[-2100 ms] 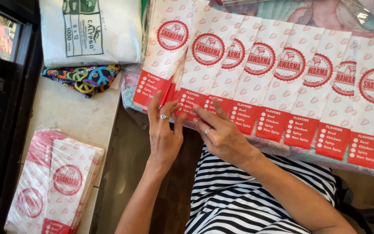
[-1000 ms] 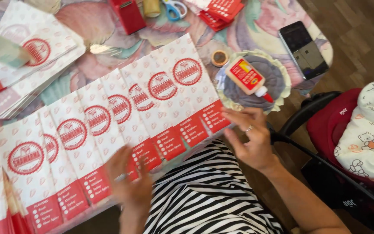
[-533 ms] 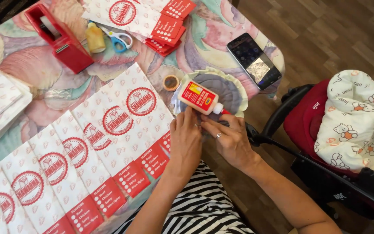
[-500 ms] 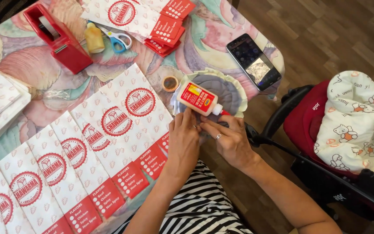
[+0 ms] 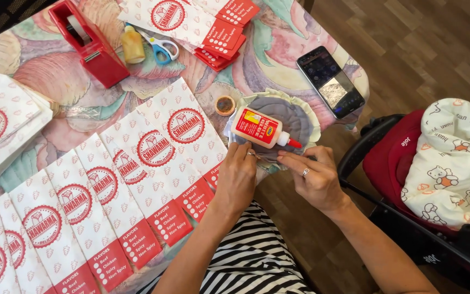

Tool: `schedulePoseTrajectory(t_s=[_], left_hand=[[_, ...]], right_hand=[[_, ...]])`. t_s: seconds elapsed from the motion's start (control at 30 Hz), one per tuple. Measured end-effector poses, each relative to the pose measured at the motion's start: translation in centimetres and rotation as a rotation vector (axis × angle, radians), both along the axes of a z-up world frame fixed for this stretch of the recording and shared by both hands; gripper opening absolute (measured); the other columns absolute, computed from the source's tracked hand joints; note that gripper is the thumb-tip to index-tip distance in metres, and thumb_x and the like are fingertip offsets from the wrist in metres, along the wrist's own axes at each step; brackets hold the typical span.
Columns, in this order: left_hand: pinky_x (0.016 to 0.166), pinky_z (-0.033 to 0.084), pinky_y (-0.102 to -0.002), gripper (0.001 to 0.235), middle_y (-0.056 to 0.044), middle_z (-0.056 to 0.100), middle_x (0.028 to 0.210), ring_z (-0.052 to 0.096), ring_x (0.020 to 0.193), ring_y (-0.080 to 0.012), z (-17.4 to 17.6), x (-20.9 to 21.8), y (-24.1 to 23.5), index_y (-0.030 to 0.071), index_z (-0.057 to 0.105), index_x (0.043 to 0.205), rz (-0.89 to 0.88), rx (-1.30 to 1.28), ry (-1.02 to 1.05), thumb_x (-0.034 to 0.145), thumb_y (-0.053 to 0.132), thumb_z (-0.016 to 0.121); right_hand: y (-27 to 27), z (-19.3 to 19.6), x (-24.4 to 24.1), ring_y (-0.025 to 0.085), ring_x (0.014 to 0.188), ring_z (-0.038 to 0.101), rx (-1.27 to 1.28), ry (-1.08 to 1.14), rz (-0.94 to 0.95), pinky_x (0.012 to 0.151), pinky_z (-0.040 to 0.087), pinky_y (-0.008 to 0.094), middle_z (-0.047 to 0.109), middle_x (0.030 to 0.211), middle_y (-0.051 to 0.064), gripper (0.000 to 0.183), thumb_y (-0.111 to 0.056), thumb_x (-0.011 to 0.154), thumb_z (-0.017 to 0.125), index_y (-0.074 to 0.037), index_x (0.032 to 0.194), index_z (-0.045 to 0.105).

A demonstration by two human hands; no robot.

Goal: Applying glue to the edges of printed paper bags and pressing them together to assemble a stack.

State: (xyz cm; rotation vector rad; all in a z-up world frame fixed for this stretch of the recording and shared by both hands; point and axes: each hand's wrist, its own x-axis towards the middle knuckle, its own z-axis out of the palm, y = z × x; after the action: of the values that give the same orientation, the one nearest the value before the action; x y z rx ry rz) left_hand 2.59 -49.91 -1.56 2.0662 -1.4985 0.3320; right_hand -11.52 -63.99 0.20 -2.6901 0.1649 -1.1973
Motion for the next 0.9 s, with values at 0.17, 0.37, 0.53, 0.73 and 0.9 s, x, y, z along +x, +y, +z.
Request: schedulePoseTrajectory(t_s=[0.17,0.37,0.53,0.73,0.9], left_hand=[[0.074,0.050,-0.037,0.010,-0.021,0.064,0.084,0.061,0.079,-0.0316,1.4,0.1,-0.5,-0.009,0.069,0.088,0.046,0.045,0.016,0.078,-0.009,0.066],[0.075,0.052,-0.036,0.012,-0.017,0.061,0.083,0.062,0.080,-0.0306,1.0,1.3,-0.1,-0.007,0.067,0.088,0.025,0.040,0.105,0.078,-0.002,0.071],[0.073,0.053,-0.035,0.010,-0.014,0.061,0.082,0.063,0.079,-0.0298,0.3,2.0,0.1,-0.007,0.067,0.089,-0.019,0.025,0.226,0.083,0.001,0.070],[0.076,0.057,-0.032,0.017,-0.011,0.062,0.083,0.066,0.081,-0.0274,-1.9,1.2,-1.0,0.000,0.068,0.084,0.060,0.015,0.100,0.073,0.008,0.080],[0.064,0.054,-0.041,0.008,-0.019,0.059,0.092,0.059,0.087,-0.0334,-1.8,0.4,-1.3,0.000,0.065,0.084,0.044,0.066,0.145,0.085,-0.008,0.064]], right_hand=[[0.9,2.3,1.3,0.021,0.076,0.053,-0.070,0.069,-0.059,0.077,0.045,0.035,0.069,0.090,-0.004,0.009,-0.023,0.096,0.076,-0.018,0.102,0.080],[1.2,1.4,1.8,0.026,0.069,0.056,-0.039,0.161,-0.005,0.066,0.051,0.036,0.057,0.076,0.004,0.010,-0.018,0.097,0.074,-0.010,0.101,0.078],[1.1,1.3,1.3,0.027,0.068,0.059,0.072,0.129,0.058,0.063,0.054,0.036,0.062,0.077,0.004,0.005,-0.010,0.096,0.074,-0.007,0.097,0.077],[0.6,0.2,0.4,0.027,0.073,0.066,0.066,0.114,0.073,0.068,0.057,0.037,0.064,0.081,0.003,0.003,-0.004,0.098,0.076,-0.007,0.097,0.077],[0.5,0.7,0.0,0.034,0.081,0.064,-0.035,0.219,0.057,0.078,0.053,0.043,0.065,0.092,0.017,0.007,0.003,0.102,0.076,0.005,0.100,0.070]])
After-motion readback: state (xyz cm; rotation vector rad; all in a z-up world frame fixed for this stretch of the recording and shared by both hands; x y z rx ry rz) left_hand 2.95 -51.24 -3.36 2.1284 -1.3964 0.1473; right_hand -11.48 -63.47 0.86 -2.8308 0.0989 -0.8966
